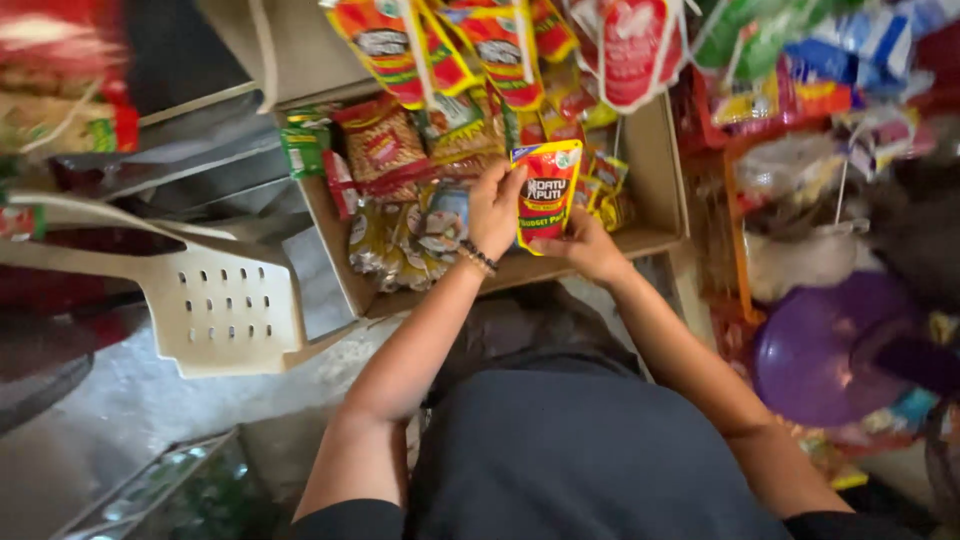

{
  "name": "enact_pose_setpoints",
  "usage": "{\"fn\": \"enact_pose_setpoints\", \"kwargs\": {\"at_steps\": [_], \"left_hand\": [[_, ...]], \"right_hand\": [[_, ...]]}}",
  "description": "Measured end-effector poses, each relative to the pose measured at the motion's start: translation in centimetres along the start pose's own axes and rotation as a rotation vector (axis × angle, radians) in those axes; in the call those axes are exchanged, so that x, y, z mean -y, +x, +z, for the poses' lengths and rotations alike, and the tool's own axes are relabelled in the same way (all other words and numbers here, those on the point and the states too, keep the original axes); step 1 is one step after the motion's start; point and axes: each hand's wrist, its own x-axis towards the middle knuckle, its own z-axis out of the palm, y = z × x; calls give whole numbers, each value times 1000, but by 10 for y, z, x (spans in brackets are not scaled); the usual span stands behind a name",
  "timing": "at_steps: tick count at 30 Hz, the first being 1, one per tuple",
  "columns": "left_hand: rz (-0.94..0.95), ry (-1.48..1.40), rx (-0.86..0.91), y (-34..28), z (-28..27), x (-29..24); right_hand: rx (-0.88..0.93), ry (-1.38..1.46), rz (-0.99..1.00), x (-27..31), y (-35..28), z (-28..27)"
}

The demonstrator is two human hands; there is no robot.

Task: Organizing and sorting small condiment packets within a box on a shelf.

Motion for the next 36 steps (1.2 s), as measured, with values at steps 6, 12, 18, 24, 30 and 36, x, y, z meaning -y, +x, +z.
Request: {"fn": "enact_pose_setpoints", "kwargs": {"at_steps": [6,12,18,24,30,36], "left_hand": [[-167,240,224,-18,36,110],[-285,495,564,-52,72,162],[-709,291,629,-52,116,177],[-419,461,612,-33,138,196],[-259,601,600,-39,131,238],[-855,276,511,-52,118,177]], "right_hand": [[-158,300,349,-94,-31,-13],[-327,690,443,-156,-39,-30],[-460,853,394,-170,-40,-52],[-485,862,365,-150,-58,-67],[-451,776,341,-132,-61,-71],[-366,660,202,-124,-30,-69]]}}
